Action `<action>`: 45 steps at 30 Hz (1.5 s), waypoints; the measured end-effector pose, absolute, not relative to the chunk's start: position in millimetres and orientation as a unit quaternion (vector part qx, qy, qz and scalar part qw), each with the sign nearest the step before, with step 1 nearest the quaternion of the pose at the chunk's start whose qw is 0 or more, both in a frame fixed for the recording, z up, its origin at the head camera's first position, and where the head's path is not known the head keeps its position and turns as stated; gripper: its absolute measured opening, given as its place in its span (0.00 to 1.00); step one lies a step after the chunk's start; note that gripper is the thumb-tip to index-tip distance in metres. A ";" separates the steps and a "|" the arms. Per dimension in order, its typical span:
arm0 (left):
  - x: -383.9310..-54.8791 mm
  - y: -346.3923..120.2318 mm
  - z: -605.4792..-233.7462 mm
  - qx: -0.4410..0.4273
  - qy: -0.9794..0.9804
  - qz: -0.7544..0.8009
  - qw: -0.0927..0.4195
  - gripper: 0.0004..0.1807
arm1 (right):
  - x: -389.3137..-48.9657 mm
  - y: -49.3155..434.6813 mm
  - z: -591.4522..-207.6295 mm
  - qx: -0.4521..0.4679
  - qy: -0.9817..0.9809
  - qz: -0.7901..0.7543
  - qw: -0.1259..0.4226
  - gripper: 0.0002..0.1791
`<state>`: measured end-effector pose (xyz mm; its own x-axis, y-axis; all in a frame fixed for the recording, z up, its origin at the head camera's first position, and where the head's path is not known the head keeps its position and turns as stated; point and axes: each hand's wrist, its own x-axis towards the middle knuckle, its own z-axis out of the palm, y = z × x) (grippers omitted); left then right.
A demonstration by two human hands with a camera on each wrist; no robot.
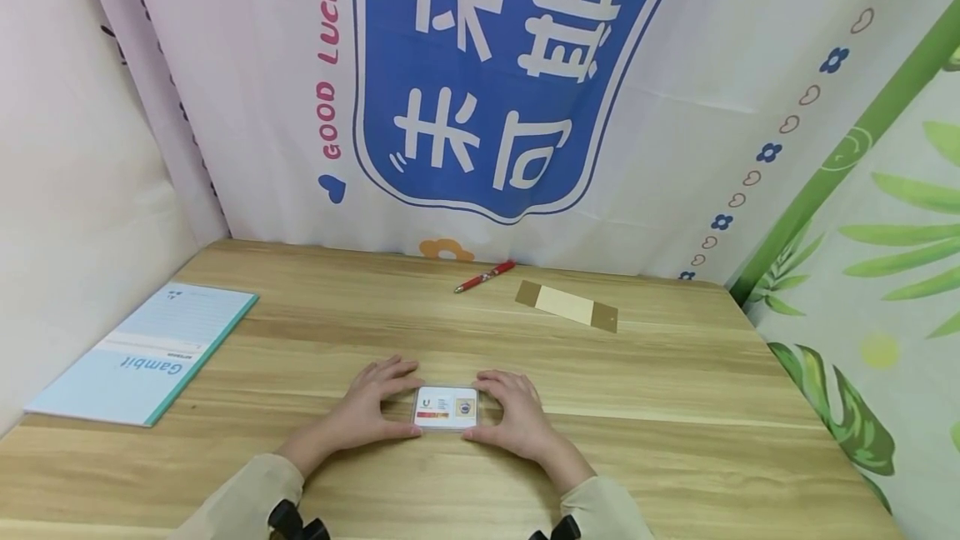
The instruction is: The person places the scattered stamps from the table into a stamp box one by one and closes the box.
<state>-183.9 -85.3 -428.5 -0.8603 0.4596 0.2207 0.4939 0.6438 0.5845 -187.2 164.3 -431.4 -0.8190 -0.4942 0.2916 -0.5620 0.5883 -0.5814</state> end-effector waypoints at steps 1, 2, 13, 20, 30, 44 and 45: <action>-184.0 -85.3 -428.7 -0.263 -0.906 -0.331 0.026 0.33 | -187.2 164.3 -431.6 0.298 -0.889 0.343 0.050 0.33; -183.9 -85.4 -428.9 -0.263 -0.906 -0.331 0.026 0.33 | -187.1 164.3 -431.7 0.299 -0.889 0.343 0.050 0.33; -182.9 -82.9 -429.0 -0.264 -0.906 -0.331 0.033 0.34 | -186.3 166.6 -430.7 0.304 -0.888 0.341 0.051 0.32; -181.4 -81.9 -428.2 -0.265 -0.905 -0.330 0.033 0.33 | -183.6 166.4 -428.8 0.311 -0.888 0.335 0.057 0.29; -182.5 -85.5 -428.2 -0.266 -0.912 -0.311 0.028 0.34 | -185.3 163.1 -428.2 0.319 -0.895 0.307 0.062 0.31; -181.7 -84.4 -429.6 -0.269 -0.907 -0.324 0.017 0.34 | -184.9 167.6 -432.5 0.312 -0.891 0.326 0.043 0.33; -181.8 -84.4 -429.6 -0.268 -0.907 -0.325 0.016 0.34 | -184.9 167.6 -432.3 0.312 -0.891 0.327 0.042 0.33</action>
